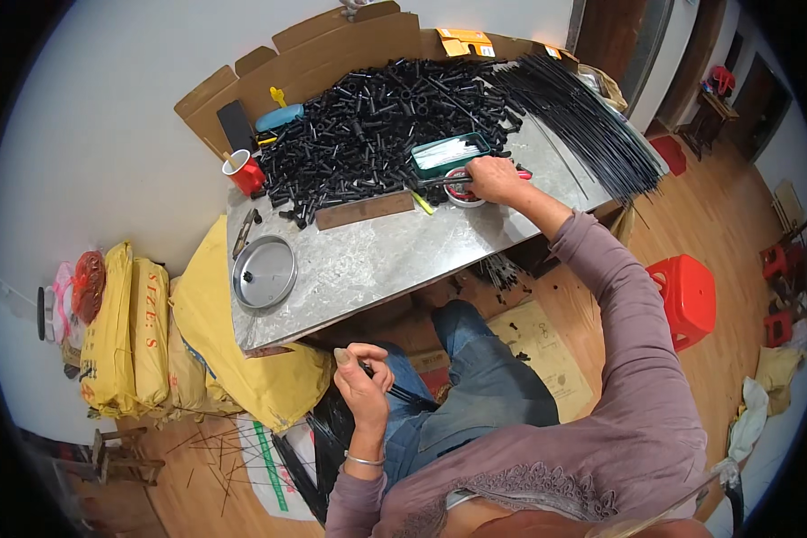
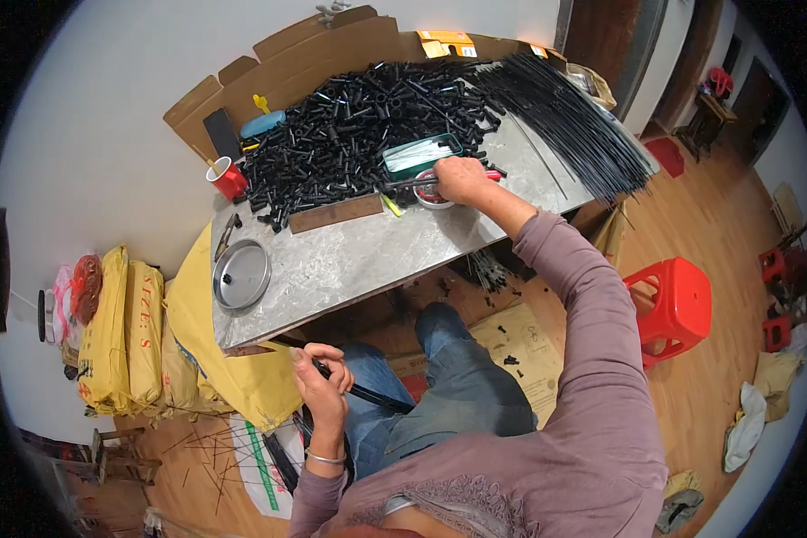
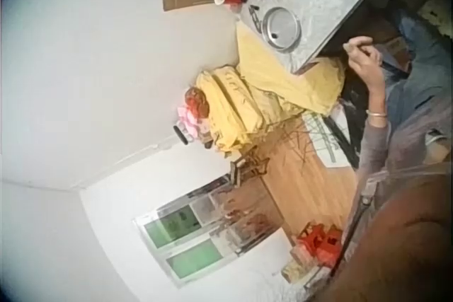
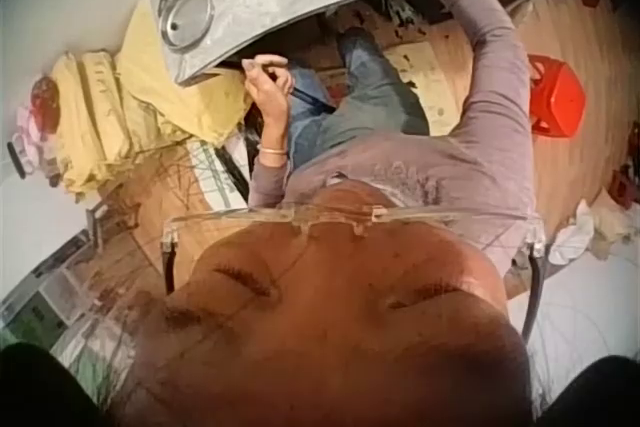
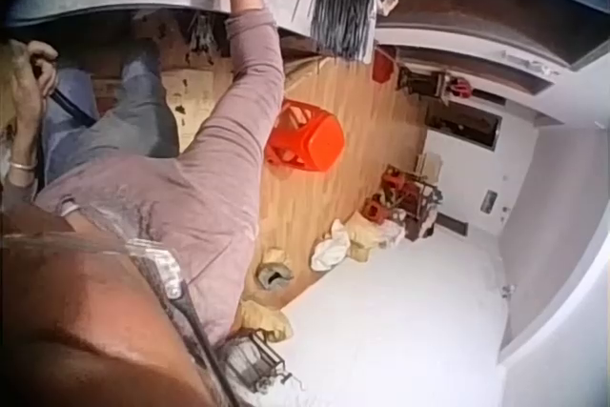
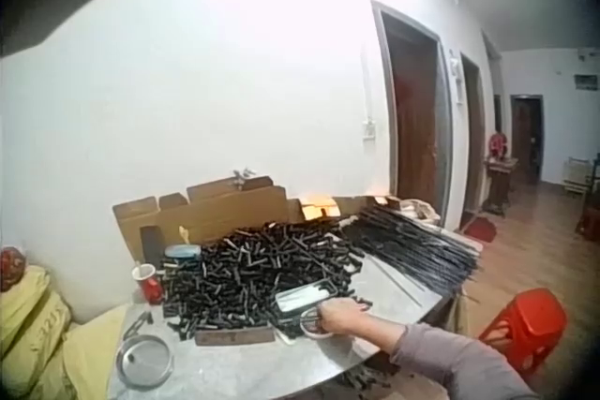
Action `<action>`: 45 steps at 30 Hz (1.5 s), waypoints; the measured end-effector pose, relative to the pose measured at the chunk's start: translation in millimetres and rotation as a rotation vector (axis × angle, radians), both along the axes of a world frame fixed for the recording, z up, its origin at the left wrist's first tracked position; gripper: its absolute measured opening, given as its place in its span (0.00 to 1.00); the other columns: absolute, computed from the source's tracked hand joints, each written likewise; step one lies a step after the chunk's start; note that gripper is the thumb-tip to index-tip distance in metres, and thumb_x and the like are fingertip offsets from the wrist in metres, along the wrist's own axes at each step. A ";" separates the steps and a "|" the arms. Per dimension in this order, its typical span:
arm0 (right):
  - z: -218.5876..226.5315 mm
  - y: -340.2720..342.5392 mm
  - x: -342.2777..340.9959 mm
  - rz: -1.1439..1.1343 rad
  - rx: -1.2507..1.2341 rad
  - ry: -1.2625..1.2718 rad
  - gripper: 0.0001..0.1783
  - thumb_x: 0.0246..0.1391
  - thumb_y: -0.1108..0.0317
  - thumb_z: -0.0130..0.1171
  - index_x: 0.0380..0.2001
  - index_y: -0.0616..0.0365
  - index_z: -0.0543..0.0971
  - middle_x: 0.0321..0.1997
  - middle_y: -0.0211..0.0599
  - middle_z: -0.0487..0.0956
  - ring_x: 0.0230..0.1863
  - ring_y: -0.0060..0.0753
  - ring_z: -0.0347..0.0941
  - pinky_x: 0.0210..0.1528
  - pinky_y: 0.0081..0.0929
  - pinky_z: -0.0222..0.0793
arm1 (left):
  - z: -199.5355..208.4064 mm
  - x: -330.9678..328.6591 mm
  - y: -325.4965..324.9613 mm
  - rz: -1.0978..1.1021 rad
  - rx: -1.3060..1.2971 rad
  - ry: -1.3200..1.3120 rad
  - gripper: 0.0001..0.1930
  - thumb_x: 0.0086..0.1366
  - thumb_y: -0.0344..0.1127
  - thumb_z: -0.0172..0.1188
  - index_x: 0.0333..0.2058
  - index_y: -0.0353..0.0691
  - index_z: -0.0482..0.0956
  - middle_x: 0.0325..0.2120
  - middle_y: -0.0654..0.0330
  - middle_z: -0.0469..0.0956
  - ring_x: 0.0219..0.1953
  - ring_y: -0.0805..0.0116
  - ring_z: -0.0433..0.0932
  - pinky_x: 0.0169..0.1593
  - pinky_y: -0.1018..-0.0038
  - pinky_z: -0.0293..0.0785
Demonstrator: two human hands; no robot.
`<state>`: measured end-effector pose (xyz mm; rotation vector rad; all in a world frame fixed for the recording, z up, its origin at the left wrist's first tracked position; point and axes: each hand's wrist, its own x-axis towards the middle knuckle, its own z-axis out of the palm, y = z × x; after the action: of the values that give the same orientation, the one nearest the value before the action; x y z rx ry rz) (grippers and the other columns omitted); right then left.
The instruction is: Assembling plastic fan-like components by inserting strips into a base and using pliers to secure or trim them.
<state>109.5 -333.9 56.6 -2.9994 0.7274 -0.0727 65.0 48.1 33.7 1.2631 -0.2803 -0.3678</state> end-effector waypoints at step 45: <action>-11.2 301.9 -59.9 0.049 1.872 -0.357 0.17 0.63 0.58 0.49 0.23 0.58 0.69 0.18 0.28 0.66 0.18 0.20 0.62 0.21 0.22 0.61 | -18.3 -12.5 39.6 0.238 0.047 -0.329 0.31 0.71 0.57 0.36 0.49 0.32 0.72 0.40 0.61 0.66 0.34 0.76 0.65 0.36 0.79 0.67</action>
<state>49.7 -32.0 45.5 -1.1502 0.2774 0.0573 52.4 87.7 15.4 1.3855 -0.3972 0.0397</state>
